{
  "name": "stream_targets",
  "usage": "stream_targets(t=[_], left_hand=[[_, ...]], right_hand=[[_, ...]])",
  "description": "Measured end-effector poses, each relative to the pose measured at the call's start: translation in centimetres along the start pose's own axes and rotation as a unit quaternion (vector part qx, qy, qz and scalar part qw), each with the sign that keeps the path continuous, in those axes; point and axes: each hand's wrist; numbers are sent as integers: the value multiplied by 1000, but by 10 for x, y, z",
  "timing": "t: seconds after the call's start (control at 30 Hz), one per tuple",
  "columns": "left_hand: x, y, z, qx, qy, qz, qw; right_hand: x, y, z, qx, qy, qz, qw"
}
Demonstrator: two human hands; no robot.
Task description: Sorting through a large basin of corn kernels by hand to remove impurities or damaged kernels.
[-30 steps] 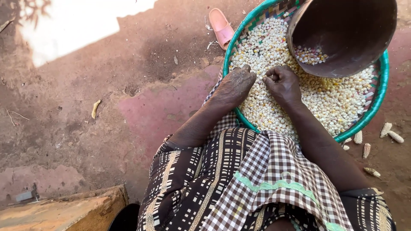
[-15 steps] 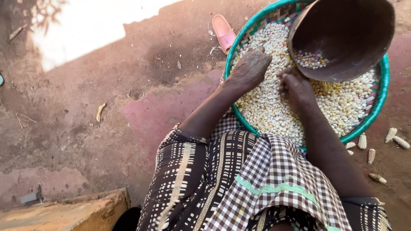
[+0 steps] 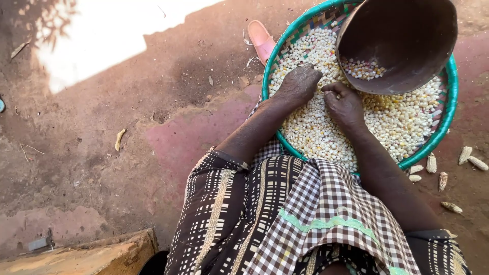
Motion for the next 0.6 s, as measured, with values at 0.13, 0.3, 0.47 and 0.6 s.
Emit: stream_targets(t=[0.13, 0.3, 0.47, 0.6], left_hand=[[-2, -6, -4, 1, 10, 1, 1000], [17, 4, -18, -36, 29, -15, 999], [-48, -10, 6, -138, -165, -25, 976], [-48, -10, 3, -146, -291, -27, 945]], right_hand=[[9, 2, 21, 4, -96, -39, 995], [13, 5, 34, -6, -121, -57, 991], [6, 7, 34, 18, -100, -97, 990], [-1, 8, 18, 17, -115, -118, 986]])
Point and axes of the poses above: each hand's wrist, its own y-axis towards the middle knuckle, its own x-axis out of the palm, z = x × y, and after that the axes turned 13 degrees about -x, right-handed
